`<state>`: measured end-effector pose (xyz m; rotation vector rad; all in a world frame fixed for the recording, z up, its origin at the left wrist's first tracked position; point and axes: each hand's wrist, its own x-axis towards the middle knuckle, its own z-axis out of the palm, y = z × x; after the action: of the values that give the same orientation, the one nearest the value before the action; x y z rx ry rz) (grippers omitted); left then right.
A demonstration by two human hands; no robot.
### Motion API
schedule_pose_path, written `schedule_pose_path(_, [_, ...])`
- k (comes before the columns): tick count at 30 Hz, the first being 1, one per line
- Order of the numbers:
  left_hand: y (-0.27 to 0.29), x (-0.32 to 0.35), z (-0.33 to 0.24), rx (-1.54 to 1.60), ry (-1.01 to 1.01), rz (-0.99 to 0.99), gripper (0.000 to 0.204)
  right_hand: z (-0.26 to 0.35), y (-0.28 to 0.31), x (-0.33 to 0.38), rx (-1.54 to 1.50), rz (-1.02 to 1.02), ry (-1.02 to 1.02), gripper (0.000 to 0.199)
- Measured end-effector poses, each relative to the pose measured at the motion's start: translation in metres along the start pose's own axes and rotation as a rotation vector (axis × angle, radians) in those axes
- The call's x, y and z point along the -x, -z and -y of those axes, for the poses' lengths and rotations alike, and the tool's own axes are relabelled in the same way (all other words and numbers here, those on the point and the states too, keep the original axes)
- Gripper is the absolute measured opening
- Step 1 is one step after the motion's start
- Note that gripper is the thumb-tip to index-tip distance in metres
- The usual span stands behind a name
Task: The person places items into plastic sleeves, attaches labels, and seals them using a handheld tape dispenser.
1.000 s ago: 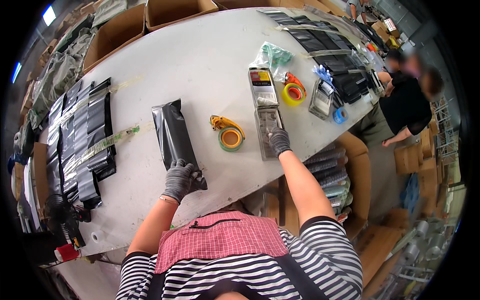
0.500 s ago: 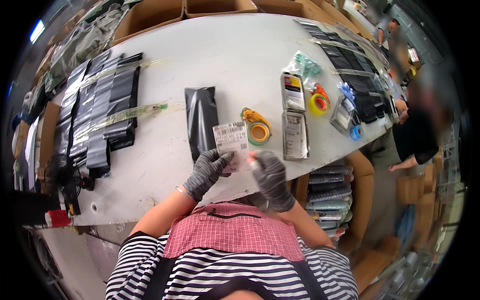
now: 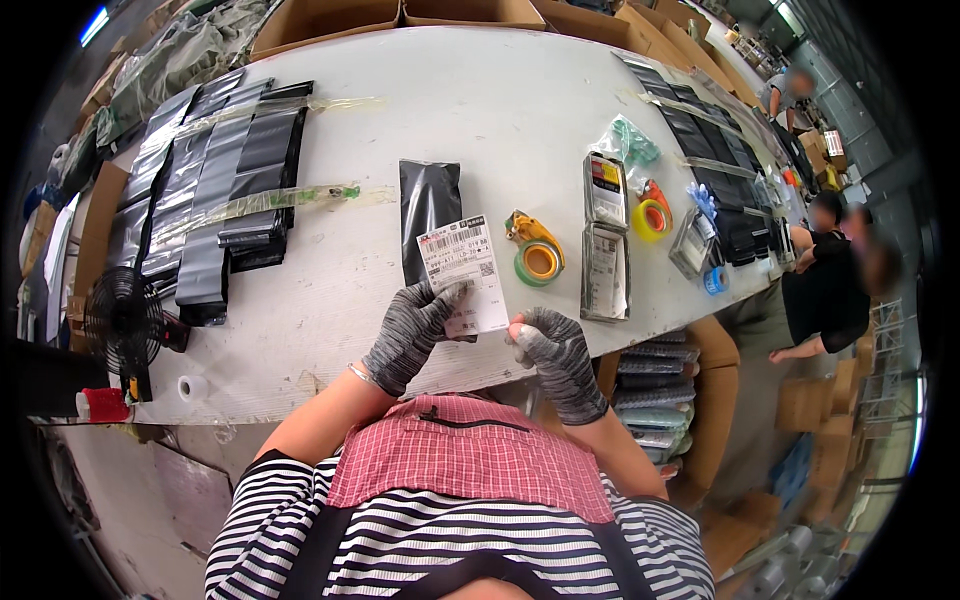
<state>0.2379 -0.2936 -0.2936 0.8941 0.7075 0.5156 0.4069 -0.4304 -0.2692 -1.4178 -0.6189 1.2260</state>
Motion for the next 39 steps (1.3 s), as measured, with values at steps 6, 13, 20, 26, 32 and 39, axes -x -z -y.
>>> schedule_pose_path(6, [0.003, -0.012, 0.017, -0.216, -0.423, -0.102, 0.045, 0.004, -0.009, 0.003, -0.007, -0.036, 0.004, 0.018])
schedule_pose_path(13, [-0.009, 0.006, 0.01, -0.508, -0.158, 0.27, 0.027, -0.015, -0.016, -0.002, 0.158, -0.08, 0.108, 0.014])
schedule_pose_path(20, [0.013, -0.008, 0.008, -0.508, 0.093, 0.289, 0.025, -0.022, -0.022, -0.008, 0.665, -0.101, 0.452, 0.01])
schedule_pose_path(26, [0.04, -0.04, 0.002, -0.329, 0.237, 0.177, 0.02, -0.058, 0.029, -0.013, 0.923, -0.212, 0.428, 0.01])
schedule_pose_path(32, [0.102, -0.1, 0.012, -0.908, -0.48, -0.109, 0.009, -0.169, 0.16, 0.038, 1.343, -0.258, -0.371, 0.029])
schedule_pose_path(39, [0.159, -0.141, 0.039, -1.372, -0.77, 0.152, 0.025, -0.281, 0.177, 0.066, 1.448, -0.075, -0.773, 0.04])
